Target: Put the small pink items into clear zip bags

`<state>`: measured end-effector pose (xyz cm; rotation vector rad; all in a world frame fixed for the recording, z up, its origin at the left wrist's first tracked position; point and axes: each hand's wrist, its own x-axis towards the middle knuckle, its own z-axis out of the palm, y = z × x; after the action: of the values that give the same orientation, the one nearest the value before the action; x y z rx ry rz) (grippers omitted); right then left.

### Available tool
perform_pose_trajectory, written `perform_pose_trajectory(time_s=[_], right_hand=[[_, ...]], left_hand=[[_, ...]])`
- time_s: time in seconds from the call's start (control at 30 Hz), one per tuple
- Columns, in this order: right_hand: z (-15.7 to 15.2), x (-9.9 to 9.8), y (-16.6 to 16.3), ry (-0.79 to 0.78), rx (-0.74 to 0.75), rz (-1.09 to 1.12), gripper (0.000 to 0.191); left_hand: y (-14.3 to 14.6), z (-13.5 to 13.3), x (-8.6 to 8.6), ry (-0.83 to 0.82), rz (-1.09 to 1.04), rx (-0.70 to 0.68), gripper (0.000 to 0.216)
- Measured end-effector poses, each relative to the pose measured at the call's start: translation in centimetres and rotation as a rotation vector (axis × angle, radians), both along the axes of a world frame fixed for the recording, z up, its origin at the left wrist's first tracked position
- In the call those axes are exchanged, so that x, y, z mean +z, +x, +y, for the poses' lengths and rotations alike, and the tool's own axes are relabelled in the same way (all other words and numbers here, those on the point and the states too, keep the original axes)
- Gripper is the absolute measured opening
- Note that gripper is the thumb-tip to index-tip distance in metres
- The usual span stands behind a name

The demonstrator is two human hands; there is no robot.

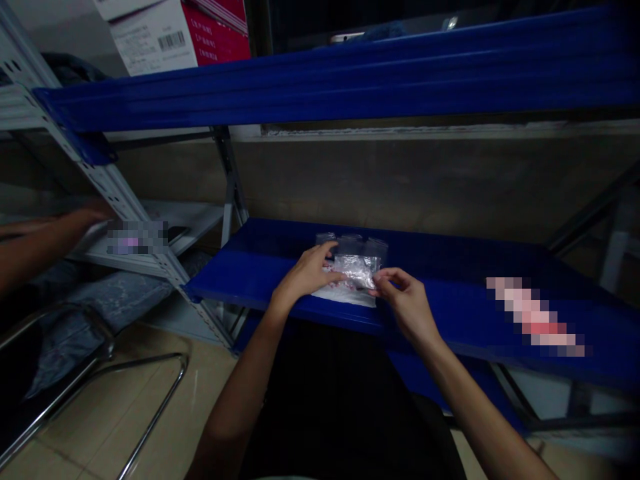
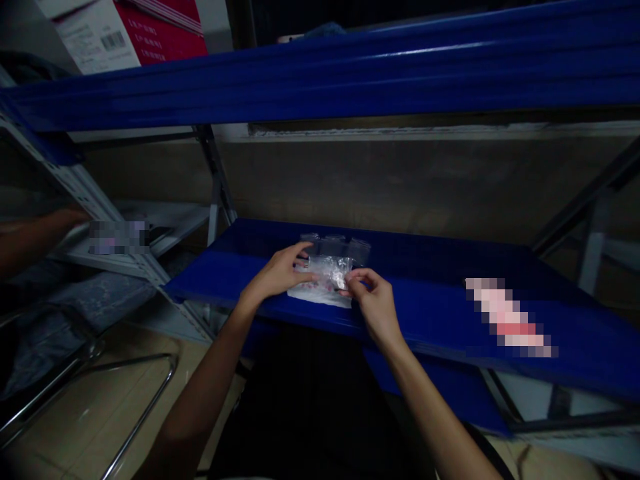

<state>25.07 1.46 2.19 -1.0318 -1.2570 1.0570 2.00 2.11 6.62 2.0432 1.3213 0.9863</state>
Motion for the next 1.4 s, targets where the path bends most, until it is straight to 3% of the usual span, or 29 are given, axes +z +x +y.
perform_pose_trajectory(time_s=[0.1,0.2,0.33,0.53,0.63,0.8,0.97,1.4], right_hand=[[-0.8,-0.6,-0.5,-0.040,0.035,-0.009,0.035],[-2.0,-1.4,-0.4,-0.068,0.032,-0.010,0.036],[-3.3,-2.0,0.0,-0.049,-0.029,-0.051,0.035],[-2.9,-1.3,-0.5,0.011,0.022,-0.094,0.035],[-1.5,-1.2,-0.2,0.048,0.077,-0.132,0.041],[1.7,-2.9,1.4,0.324,0.036,-0.631,0.020],[3.1,-4.9,2.2,0.453,0.043,-0.927,0.023],[3.8,-4.9,2.2,0.466,0.090,-0.989,0.017]], left_hand=[[1.3,-1.5,0.3,0.258,0.253,-0.028,0.089],[3.3,-2.5,-0.3,0.312,0.404,-0.141,0.093],[4.8,-2.9,-1.5,0.318,0.482,-0.148,0.088],[4.6,-3.0,-1.1,0.316,0.448,-0.093,0.066],[3.9,-2.6,-1.1,0.300,0.438,-0.024,0.065],[1.9,-1.6,-1.8,0.232,0.399,0.037,0.071],[0.7,-1.1,-2.1,0.174,0.364,0.022,0.060],[-0.1,-0.4,-2.4,0.096,0.225,-0.059,0.062]])
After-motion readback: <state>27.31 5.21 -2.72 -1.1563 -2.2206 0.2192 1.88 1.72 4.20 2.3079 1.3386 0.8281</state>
